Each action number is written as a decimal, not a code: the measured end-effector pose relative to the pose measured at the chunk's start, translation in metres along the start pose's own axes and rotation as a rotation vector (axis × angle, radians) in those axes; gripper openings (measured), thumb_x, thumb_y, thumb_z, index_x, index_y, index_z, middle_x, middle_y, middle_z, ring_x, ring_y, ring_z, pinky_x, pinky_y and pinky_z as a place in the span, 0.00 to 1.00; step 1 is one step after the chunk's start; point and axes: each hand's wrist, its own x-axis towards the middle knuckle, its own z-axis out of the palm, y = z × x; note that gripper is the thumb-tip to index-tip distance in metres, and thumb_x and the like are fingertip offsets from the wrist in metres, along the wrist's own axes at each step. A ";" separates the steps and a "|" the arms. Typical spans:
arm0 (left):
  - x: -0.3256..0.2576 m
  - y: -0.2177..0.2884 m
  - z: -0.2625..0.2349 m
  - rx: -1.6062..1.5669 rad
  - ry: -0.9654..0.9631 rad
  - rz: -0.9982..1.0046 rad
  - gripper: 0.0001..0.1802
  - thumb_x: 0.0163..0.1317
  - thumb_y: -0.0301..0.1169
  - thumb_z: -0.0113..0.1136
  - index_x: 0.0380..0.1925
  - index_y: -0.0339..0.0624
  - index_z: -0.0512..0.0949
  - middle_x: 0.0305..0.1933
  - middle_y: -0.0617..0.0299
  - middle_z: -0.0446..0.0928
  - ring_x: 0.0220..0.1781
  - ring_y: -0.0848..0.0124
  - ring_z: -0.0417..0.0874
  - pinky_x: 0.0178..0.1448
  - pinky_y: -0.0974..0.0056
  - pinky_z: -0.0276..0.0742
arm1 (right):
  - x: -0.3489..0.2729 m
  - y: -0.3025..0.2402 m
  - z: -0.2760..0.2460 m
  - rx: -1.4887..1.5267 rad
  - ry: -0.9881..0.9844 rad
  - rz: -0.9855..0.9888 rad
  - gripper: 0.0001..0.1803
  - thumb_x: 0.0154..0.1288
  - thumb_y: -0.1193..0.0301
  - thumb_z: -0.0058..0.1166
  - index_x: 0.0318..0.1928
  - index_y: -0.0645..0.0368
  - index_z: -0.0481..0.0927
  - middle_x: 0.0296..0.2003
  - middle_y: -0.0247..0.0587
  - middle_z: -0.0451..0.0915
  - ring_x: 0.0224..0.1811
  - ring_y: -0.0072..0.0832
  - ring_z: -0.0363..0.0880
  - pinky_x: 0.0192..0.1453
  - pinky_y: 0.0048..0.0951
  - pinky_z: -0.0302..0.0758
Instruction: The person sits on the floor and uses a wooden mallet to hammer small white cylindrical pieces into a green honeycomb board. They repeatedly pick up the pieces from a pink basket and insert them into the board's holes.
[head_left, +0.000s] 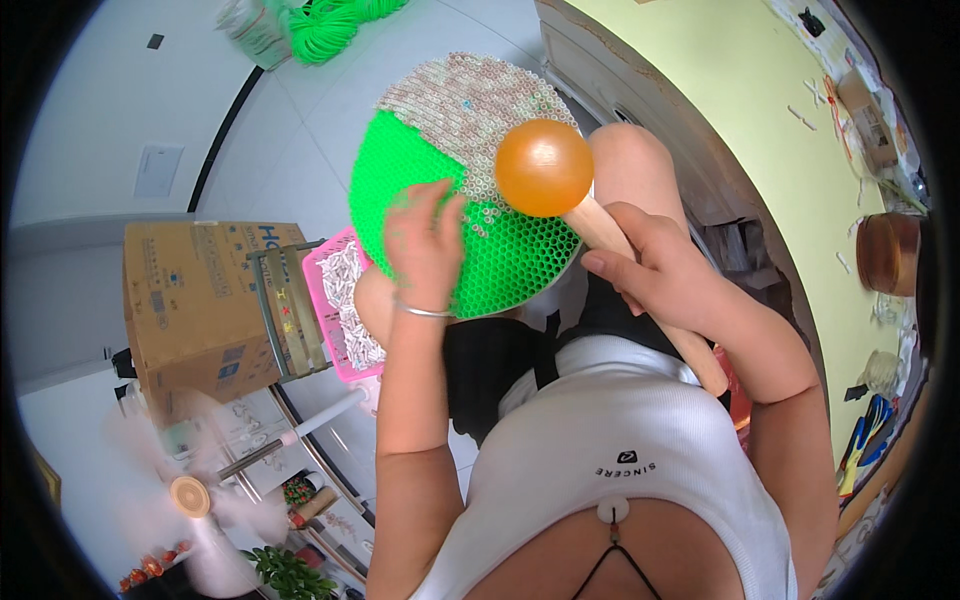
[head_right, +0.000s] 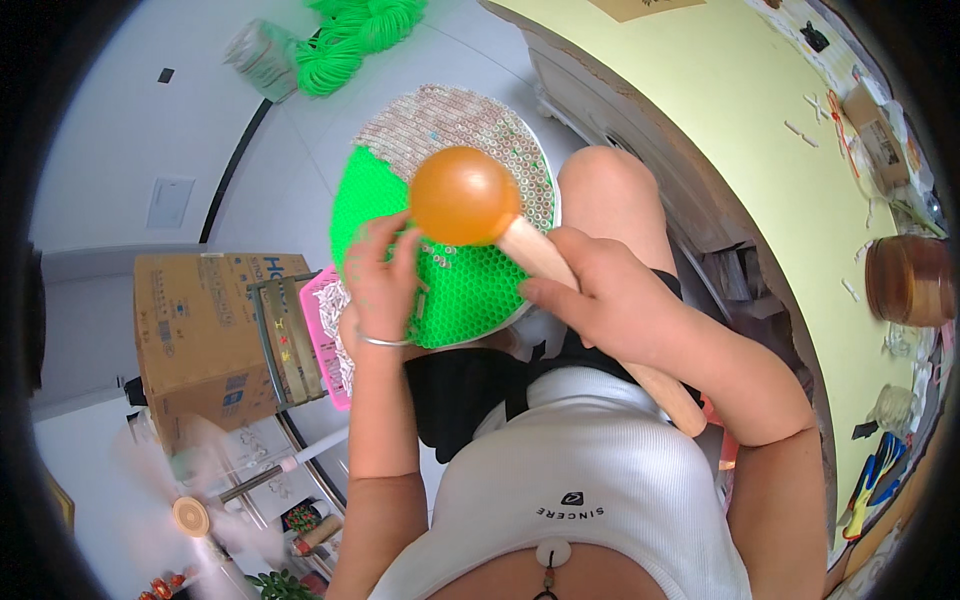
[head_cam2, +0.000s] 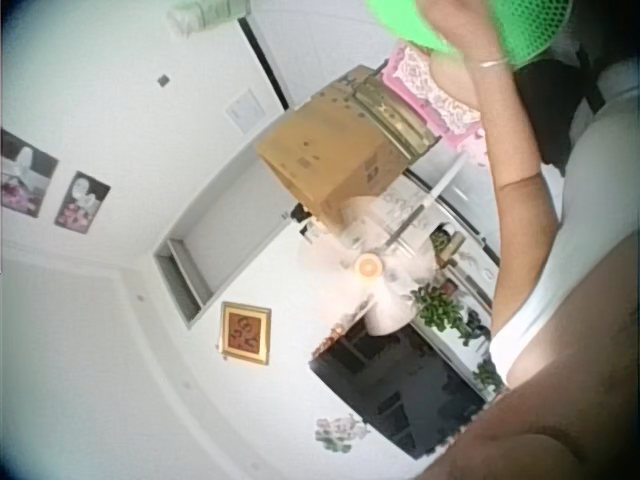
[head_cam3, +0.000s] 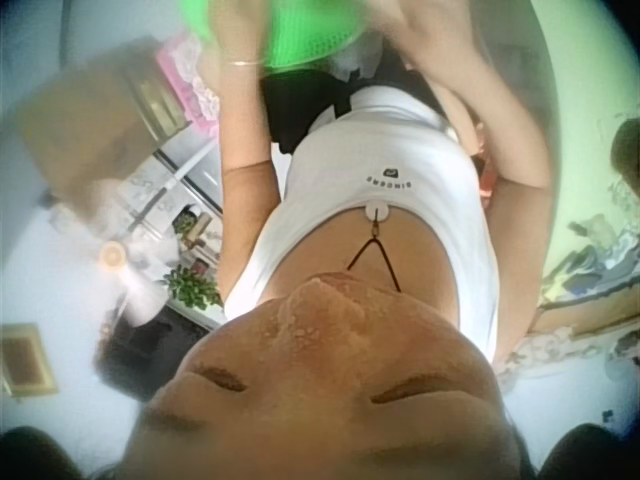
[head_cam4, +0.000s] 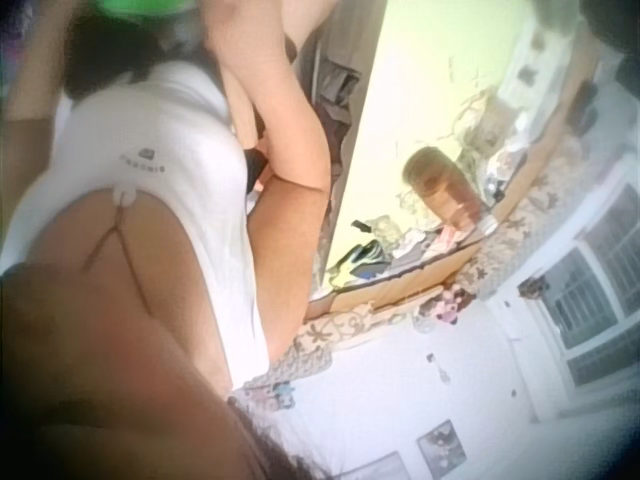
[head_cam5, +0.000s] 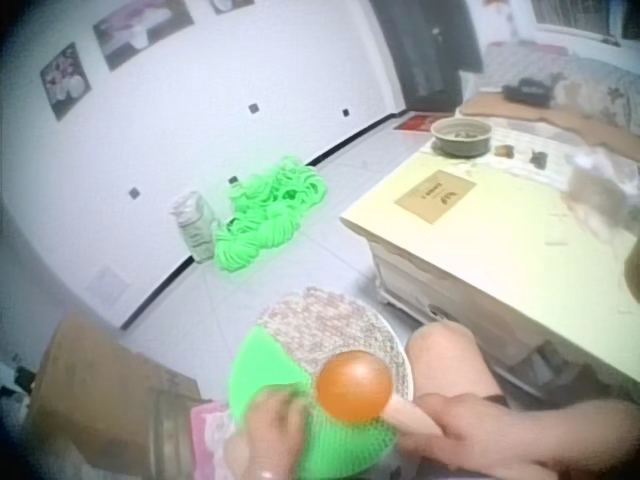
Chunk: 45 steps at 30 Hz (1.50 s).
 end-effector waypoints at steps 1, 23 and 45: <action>0.002 -0.016 -0.014 0.115 0.032 0.038 0.11 0.53 0.24 0.68 0.38 0.39 0.86 0.37 0.50 0.83 0.41 0.51 0.82 0.47 0.52 0.78 | -0.002 -0.005 0.001 -0.058 -0.004 -0.088 0.17 0.72 0.63 0.57 0.45 0.66 0.72 0.22 0.47 0.77 0.20 0.41 0.77 0.28 0.40 0.73; 0.006 0.038 0.020 -0.048 -0.122 0.223 0.07 0.51 0.22 0.70 0.31 0.40 0.84 0.33 0.55 0.83 0.36 0.56 0.82 0.43 0.57 0.77 | -0.006 0.015 -0.020 0.165 0.116 0.121 0.15 0.74 0.64 0.56 0.43 0.66 0.73 0.21 0.33 0.74 0.15 0.18 0.70 0.20 0.23 0.68; -0.006 -0.041 -0.046 0.329 -0.345 -0.139 0.10 0.49 0.24 0.69 0.35 0.40 0.87 0.35 0.47 0.82 0.39 0.49 0.83 0.46 0.50 0.79 | 0.016 0.003 0.000 -0.438 0.030 -0.032 0.19 0.72 0.60 0.57 0.45 0.67 0.74 0.31 0.61 0.80 0.33 0.57 0.80 0.41 0.47 0.75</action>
